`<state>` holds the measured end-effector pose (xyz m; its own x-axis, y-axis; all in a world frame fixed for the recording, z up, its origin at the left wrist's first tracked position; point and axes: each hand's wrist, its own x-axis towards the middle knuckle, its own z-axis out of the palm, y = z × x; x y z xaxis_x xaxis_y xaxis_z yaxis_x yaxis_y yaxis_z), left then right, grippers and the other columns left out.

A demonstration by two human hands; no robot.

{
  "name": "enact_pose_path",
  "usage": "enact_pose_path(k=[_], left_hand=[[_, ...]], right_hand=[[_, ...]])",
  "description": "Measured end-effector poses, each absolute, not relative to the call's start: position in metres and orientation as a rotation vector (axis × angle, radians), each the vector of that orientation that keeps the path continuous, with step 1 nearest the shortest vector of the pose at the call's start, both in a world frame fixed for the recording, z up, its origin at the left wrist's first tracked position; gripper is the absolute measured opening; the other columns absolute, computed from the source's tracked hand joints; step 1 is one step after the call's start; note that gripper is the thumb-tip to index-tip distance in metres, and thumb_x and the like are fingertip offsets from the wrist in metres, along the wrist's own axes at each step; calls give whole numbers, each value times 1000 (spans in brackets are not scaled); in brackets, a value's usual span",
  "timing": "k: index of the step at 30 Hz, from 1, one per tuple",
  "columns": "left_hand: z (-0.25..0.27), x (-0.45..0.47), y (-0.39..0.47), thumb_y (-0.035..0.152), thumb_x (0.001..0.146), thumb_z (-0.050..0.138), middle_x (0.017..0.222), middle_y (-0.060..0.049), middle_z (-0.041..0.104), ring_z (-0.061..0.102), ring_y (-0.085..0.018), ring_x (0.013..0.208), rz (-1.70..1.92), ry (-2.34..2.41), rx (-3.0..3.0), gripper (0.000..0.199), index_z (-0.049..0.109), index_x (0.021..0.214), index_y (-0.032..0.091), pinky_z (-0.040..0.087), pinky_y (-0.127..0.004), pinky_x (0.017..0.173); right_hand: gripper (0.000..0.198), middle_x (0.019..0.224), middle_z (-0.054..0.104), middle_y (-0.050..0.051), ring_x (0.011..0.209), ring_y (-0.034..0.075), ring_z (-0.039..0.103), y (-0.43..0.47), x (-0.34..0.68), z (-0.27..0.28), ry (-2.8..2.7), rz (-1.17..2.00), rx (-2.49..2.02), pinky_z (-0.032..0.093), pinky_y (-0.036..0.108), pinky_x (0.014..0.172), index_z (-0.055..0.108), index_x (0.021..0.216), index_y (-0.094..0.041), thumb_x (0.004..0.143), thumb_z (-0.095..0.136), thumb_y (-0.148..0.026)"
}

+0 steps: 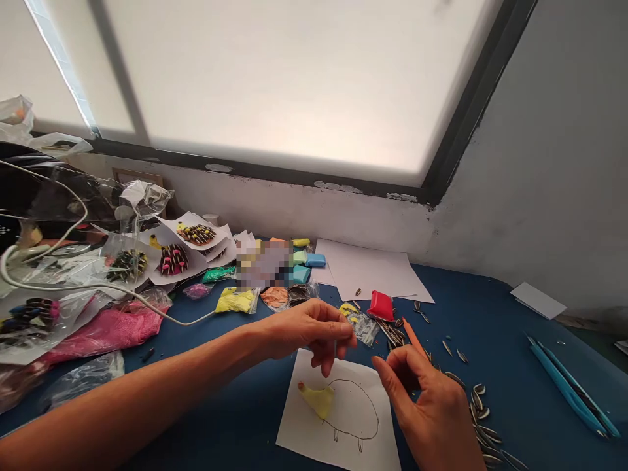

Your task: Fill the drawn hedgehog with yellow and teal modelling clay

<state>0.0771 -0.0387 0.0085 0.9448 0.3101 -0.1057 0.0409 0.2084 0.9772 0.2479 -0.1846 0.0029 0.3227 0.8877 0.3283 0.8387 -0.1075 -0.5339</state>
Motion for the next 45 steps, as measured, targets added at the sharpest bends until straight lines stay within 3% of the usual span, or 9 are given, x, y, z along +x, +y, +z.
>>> enact_pose_path(k=[4,8,15,22,26,29,32,37,45], left_hand=[[8,77,-39,64,74,67,57,6,49,55,-6,48,201,291,1364,52,51,69,15,38,-21,50],[6,78,-40,60,68,75,56,5,54,54,-7,49,192,331,1373,49,55,76,15,38,-21,51],[9,76,-47,61,75,68,65,5,53,50,-3,48,180,296,1510,50,68,84,13,31,-21,47],[26,74,-58,63,79,62,53,3,51,48,-6,49,78,424,1696,50,61,71,13,35,-21,51],[29,73,-48,47,91,52,71,0,62,54,-6,51,95,431,1913,39,69,85,13,40,-20,55],[23,71,-35,26,82,61,79,-1,67,58,-8,63,151,478,2203,17,71,88,14,41,-19,60],[14,70,-26,16,73,62,81,-2,69,59,-10,71,89,461,2385,19,72,89,15,40,-19,62],[7,70,-23,14,69,61,84,0,68,58,-10,69,-74,453,2366,26,70,93,14,40,-18,58],[2,73,-17,16,70,62,82,2,65,56,-9,69,-105,432,2334,24,67,94,16,40,-18,57]], right_hand=[[37,63,70,-1,45,13,60,-186,247,2,-1594,47,-1870,42,22,37,67,75,-25,87,52,-57],[30,86,77,1,66,17,71,-187,244,2,-1556,-32,-1748,53,21,50,71,86,-26,84,59,-54],[28,80,74,1,65,17,69,-189,233,-3,-1559,-31,-1703,56,24,55,71,88,-26,80,67,-52],[25,78,72,-1,62,13,67,-186,227,0,-1595,7,-1650,54,21,55,72,89,-26,85,63,-49],[21,83,74,-1,71,15,70,-187,227,1,-1600,18,-1594,56,20,57,73,89,-28,85,64,-46],[19,86,74,-1,71,15,70,-189,227,-5,-1639,97,-1620,56,19,56,73,95,-29,84,66,-43],[18,82,74,-2,65,13,69,-190,223,-11,-1709,233,-1660,54,17,52,72,98,-30,85,64,-41],[10,75,71,-5,62,10,67,-189,217,-15,-1800,221,-1596,52,13,57,71,86,-29,87,64,-37],[16,89,71,1,71,11,68,-188,214,-26,-1935,237,-1548,53,16,62,71,96,-28,92,57,-34]])
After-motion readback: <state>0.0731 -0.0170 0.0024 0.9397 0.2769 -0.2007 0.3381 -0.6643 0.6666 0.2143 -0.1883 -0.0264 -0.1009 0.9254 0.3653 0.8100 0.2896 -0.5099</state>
